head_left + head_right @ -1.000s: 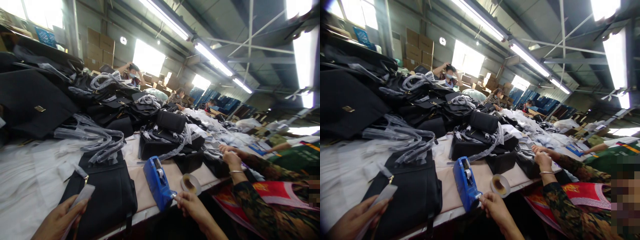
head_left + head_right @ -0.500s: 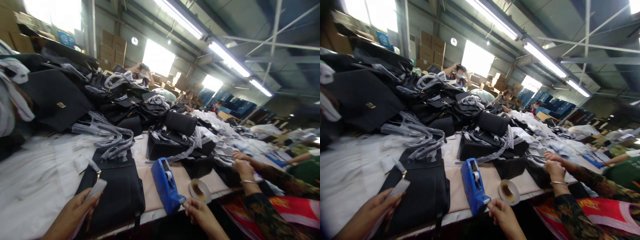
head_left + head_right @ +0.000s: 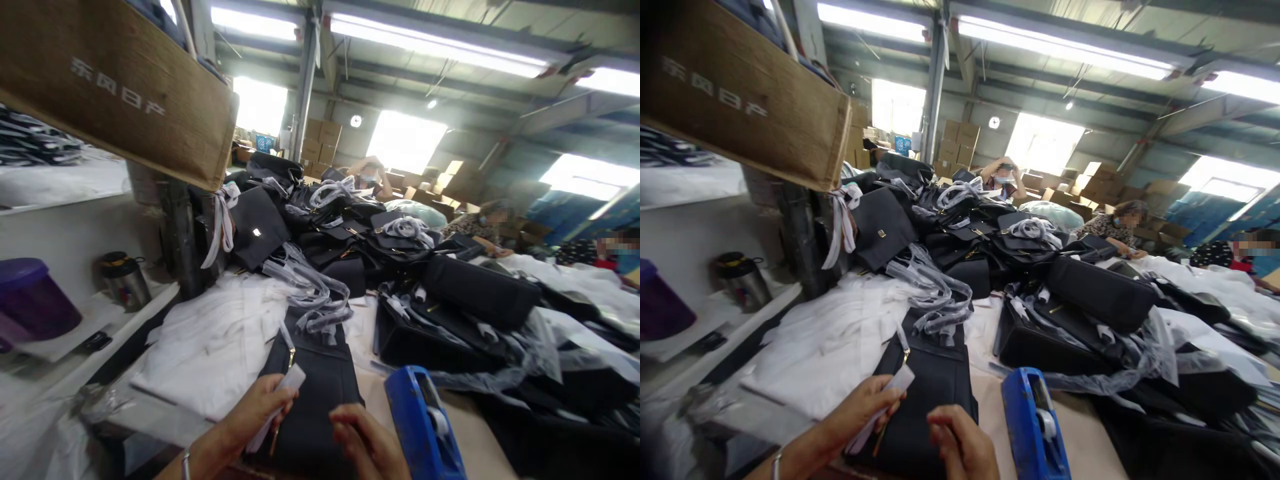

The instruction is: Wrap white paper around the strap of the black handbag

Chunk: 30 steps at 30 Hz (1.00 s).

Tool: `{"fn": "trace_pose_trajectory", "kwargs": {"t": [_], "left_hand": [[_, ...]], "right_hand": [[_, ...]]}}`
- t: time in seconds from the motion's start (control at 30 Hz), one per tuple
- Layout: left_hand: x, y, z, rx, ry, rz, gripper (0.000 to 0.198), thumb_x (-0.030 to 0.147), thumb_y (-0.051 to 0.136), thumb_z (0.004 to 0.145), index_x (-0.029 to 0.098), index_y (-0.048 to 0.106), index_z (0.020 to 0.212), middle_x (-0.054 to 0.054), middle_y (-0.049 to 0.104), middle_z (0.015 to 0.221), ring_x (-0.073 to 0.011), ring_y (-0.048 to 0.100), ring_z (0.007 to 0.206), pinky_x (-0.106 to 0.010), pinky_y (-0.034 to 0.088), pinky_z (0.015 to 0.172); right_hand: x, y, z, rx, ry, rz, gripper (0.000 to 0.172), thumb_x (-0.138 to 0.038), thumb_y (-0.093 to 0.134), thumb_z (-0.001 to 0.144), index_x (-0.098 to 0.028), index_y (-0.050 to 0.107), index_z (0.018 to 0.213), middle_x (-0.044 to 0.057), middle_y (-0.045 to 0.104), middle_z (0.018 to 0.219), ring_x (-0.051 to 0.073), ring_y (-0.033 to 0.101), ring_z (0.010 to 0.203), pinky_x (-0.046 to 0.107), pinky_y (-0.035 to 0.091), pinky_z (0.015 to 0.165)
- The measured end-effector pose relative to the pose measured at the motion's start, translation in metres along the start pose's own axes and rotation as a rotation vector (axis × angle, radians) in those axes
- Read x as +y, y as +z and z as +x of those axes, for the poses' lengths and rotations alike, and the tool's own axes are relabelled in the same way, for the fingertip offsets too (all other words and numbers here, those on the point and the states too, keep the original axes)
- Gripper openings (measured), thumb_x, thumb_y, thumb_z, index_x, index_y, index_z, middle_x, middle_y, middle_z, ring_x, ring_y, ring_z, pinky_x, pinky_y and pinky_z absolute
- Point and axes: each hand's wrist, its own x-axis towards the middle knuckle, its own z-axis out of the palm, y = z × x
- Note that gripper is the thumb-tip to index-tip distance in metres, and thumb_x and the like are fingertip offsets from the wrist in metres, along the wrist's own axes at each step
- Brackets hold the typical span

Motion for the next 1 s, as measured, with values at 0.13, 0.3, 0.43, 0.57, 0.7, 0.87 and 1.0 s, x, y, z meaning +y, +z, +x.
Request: {"fn": "trace_pose_trajectory", "kwargs": {"t": [0.13, 0.3, 0.43, 0.57, 0.7, 0.87, 1.0], "left_hand": [[0.001, 0.000, 0.000, -0.002, 0.018, -0.009, 0.037, 0.050, 0.062, 0.079, 0.014, 0.060, 0.084, 0.003, 0.053, 0.062, -0.0077, 0.039, 0.046, -0.020, 0.031, 0.044], [0.003, -0.002, 0.001, -0.044, 0.010, -0.064, 0.030, 0.044, 0.061, 0.081, 0.015, 0.057, 0.077, 0.005, 0.050, 0.057, -0.0066, 0.036, 0.043, -0.020, 0.029, 0.043], [0.003, -0.004, 0.002, -0.086, -0.027, -0.092, 0.027, 0.041, 0.060, 0.080, 0.014, 0.058, 0.084, 0.004, 0.053, 0.061, -0.0058, 0.037, 0.043, -0.019, 0.029, 0.042], [0.006, -0.006, 0.001, -0.125, -0.074, -0.110, 0.023, 0.037, 0.060, 0.081, 0.014, 0.059, 0.087, 0.004, 0.053, 0.061, -0.0052, 0.037, 0.043, -0.017, 0.028, 0.041], [0.010, -0.010, -0.002, -0.169, -0.098, -0.232, 0.021, 0.034, 0.061, 0.083, 0.014, 0.059, 0.086, 0.003, 0.052, 0.062, -0.0045, 0.036, 0.042, -0.017, 0.028, 0.042], [0.011, -0.020, -0.002, -0.273, -0.201, -0.542, 0.022, 0.031, 0.063, 0.082, 0.011, 0.060, 0.089, 0.002, 0.050, 0.064, -0.0036, 0.037, 0.045, -0.016, 0.030, 0.045], [0.005, -0.028, 0.002, -0.384, -0.338, -0.746, 0.031, 0.034, 0.070, 0.070, 0.009, 0.061, 0.086, 0.005, 0.045, 0.058, -0.0039, 0.035, 0.044, -0.016, 0.029, 0.043]], "right_hand": [[-0.025, 0.025, 0.051, -0.086, -0.155, 0.068, 0.016, -0.027, 0.051, 0.091, -0.024, 0.067, 0.092, 0.000, 0.064, 0.078, 0.016, 0.060, 0.072, 0.021, 0.043, 0.064], [-0.023, 0.036, 0.074, -0.134, -0.225, -0.038, 0.017, -0.013, 0.052, 0.088, -0.022, 0.066, 0.088, -0.001, 0.066, 0.080, 0.014, 0.062, 0.076, 0.021, 0.041, 0.068], [-0.021, 0.037, 0.076, -0.136, -0.239, -0.138, 0.017, -0.013, 0.050, 0.089, -0.023, 0.064, 0.087, -0.002, 0.065, 0.081, 0.014, 0.061, 0.075, 0.021, 0.039, 0.066], [-0.017, 0.037, 0.082, -0.144, -0.140, -0.112, 0.042, -0.008, 0.055, 0.081, -0.025, 0.049, 0.119, -0.005, 0.063, 0.072, 0.015, 0.060, 0.066, 0.022, 0.039, 0.062], [-0.008, 0.042, 0.087, -0.147, -0.070, 0.084, 0.040, -0.013, 0.057, 0.081, -0.024, 0.046, 0.117, -0.005, 0.061, 0.073, 0.014, 0.059, 0.064, 0.022, 0.041, 0.060], [-0.004, 0.058, 0.087, -0.192, -0.048, 0.266, 0.022, -0.031, 0.051, 0.091, -0.023, 0.054, 0.111, -0.003, 0.058, 0.073, 0.011, 0.050, 0.053, 0.019, 0.036, 0.047], [-0.001, 0.066, 0.090, -0.179, -0.205, 0.199, 0.026, -0.039, 0.047, 0.096, -0.025, 0.058, 0.115, -0.002, 0.058, 0.075, 0.013, 0.052, 0.062, 0.021, 0.039, 0.055]]}}
